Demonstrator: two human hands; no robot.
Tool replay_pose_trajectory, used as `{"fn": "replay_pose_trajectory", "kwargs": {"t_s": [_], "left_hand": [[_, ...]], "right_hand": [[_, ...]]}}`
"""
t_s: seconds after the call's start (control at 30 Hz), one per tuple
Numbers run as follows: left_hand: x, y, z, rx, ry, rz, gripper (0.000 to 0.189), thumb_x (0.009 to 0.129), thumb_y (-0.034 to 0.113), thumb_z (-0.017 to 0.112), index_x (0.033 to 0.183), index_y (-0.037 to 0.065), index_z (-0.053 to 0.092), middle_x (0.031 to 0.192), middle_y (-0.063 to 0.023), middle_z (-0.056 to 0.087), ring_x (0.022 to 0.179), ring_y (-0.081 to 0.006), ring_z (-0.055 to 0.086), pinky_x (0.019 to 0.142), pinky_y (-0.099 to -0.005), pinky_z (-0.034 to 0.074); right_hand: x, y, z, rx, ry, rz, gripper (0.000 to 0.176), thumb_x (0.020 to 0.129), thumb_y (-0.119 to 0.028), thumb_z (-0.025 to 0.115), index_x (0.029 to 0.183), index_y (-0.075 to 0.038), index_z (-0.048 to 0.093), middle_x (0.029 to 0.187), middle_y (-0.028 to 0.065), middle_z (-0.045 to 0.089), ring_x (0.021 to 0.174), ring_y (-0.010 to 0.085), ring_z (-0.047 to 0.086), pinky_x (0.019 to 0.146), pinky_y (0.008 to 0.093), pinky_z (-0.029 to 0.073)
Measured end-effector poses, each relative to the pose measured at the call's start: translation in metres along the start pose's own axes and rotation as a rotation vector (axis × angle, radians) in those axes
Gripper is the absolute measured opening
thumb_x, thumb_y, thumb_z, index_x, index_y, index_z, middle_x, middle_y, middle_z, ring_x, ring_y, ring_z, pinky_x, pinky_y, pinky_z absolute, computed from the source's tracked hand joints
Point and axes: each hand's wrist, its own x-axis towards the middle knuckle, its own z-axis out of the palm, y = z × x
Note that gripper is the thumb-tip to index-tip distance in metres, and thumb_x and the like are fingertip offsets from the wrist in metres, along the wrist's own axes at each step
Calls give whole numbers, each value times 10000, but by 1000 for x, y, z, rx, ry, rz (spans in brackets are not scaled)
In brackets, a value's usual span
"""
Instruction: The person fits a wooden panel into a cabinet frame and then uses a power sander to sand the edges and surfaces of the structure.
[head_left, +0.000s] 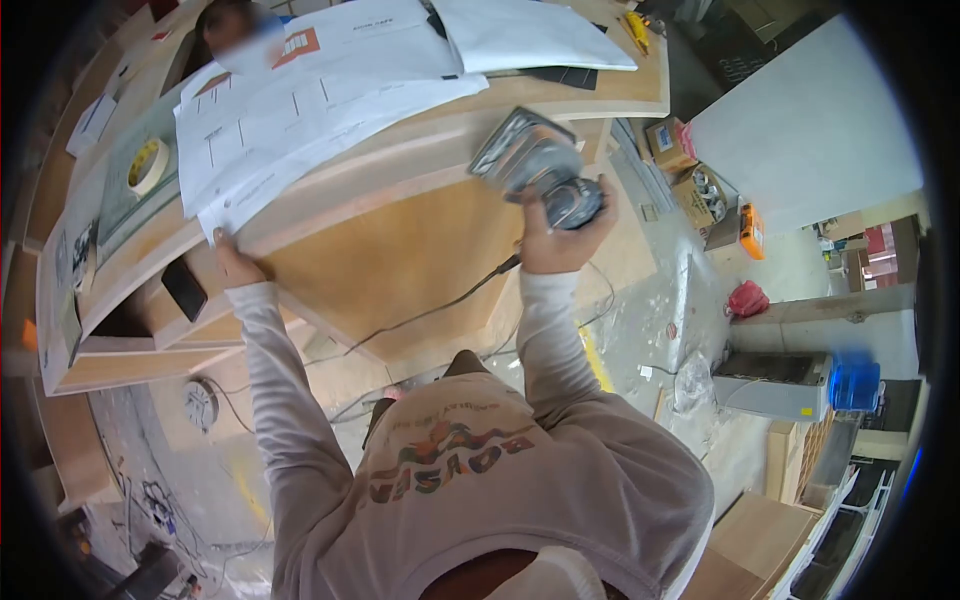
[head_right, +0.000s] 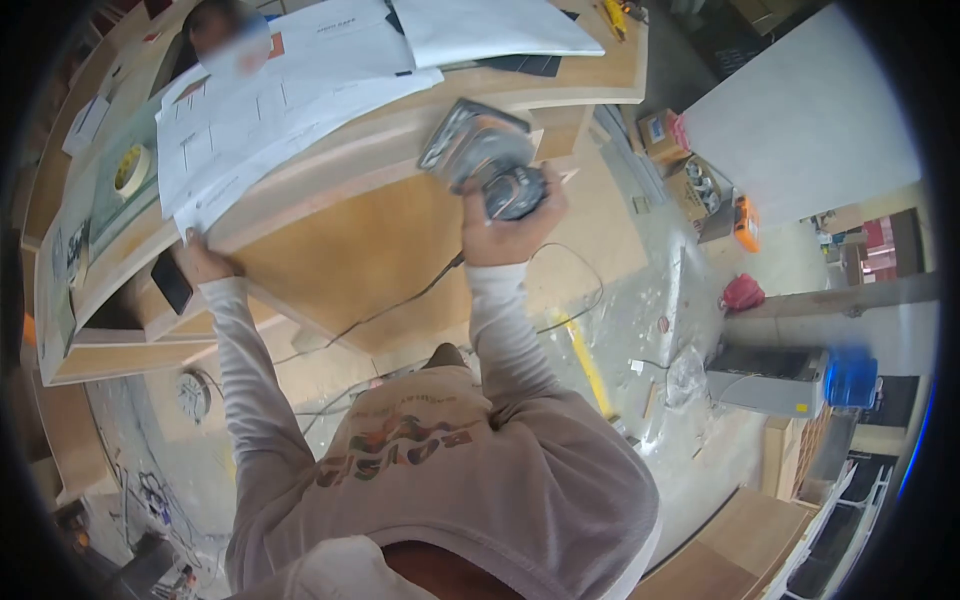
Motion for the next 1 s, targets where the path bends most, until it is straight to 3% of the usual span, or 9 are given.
{"fn": "replay_pose_trajectory", "kwargs": {"t_s": [0.03, 0.1, 0.23, 0.3, 0.4, 0.47, 0.53, 0.6, 1.0], "left_hand": [[1, 14, 1, -11, 3, 6, 339, 919, 66, 380, 1215, -75, 466, 1192, -241, 526, 1099, -309, 513, 956, -359, 385], [3, 54, 3, -374, 135, -326, 445, 933, 356, 434, 784, -39, 575, 652, -51, 486, 637, -157, 452, 565, -318, 369], [-2, 34, 3, -276, 112, -249, 477, 917, 408, 448, 684, -1, 522, 587, 5, 367, 561, -119, 339, 499, -297, 280], [-1, 19, 1, -77, -92, -330, 401, 967, 228, 364, 1220, -63, 473, 1211, -198, 515, 1094, -243, 498, 962, -324, 380], [7, 32, -2, -407, -221, -534, 434, 966, 272, 353, 1231, -53, 466, 1214, -200, 512, 1106, -265, 500, 958, -333, 385], [4, -42, 15, 202, -5, 482, 493, 962, 356, 335, 1234, -34, 464, 1218, -189, 511, 1115, -280, 504, 955, -348, 396], [0, -91, 36, 107, 38, 497, 483, 951, 358, 370, 1159, -55, 511, 1154, -171, 559, 1067, -243, 541, 957, -366, 408], [4, 36, 1, -1101, -102, -529, 520, 945, 420, 330, 1237, 10, 460, 1214, -142, 523, 1108, -269, 516, 937, -370, 426], [-3, 55, 5, -868, -95, -463, 440, 981, 307, 271, 1196, -11, 487, 1167, -136, 550, 1076, -221, 518, 950, -318, 399]], "right_hand": [[-6, -5, 2, 10, -27, 7, 742, 623, -92, 759, 1236, 31, 359, 1116, 167, 416, 1025, 265, 457, 913, 371, 382], [-15, -14, 5, -36, -78, -76, 738, 640, -79, 750, 1245, 36, 342, 1116, 149, 406, 1015, 230, 447, 907, 340, 379], [-26, -35, 11, -94, -191, -219, 716, 642, -80, 729, 1233, 39, 343, 1101, 148, 397, 996, 235, 443, 891, 345, 376], [-33, -46, 18, -140, -230, -273, 714, 631, -84, 729, 1228, 29, 354, 1101, 160, 401, 995, 261, 450, 888, 363, 378], [-41, -55, 26, -95, -234, -329, 701, 608, -92, 727, 1212, 5, 385, 1102, 184, 412, 993, 312, 456, 882, 396, 381], [-50, -59, 32, -98, -255, -445, 675, 601, -81, 694, 1210, -33, 409, 1070, 224, 443, 959, 366, 466, 811, 442, 416], [-52, -60, 27, -118, -319, -461, 675, 594, -76, 698, 1204, -30, 413, 1069, 222, 444, 974, 366, 463, 825, 438, 413], [-49, -55, 25, -130, -365, -497, 675, 588, -70, 701, 1199, -27, 417, 1068, 220, 445, 989, 367, 461, 840, 433, 411], [-65, -58, 36, -169, -123, -289, 769, 617, -98, 788, 1243, 36, 362, 1153, 170, 415, 1073, 271, 443, 934, 375, 366]]}}
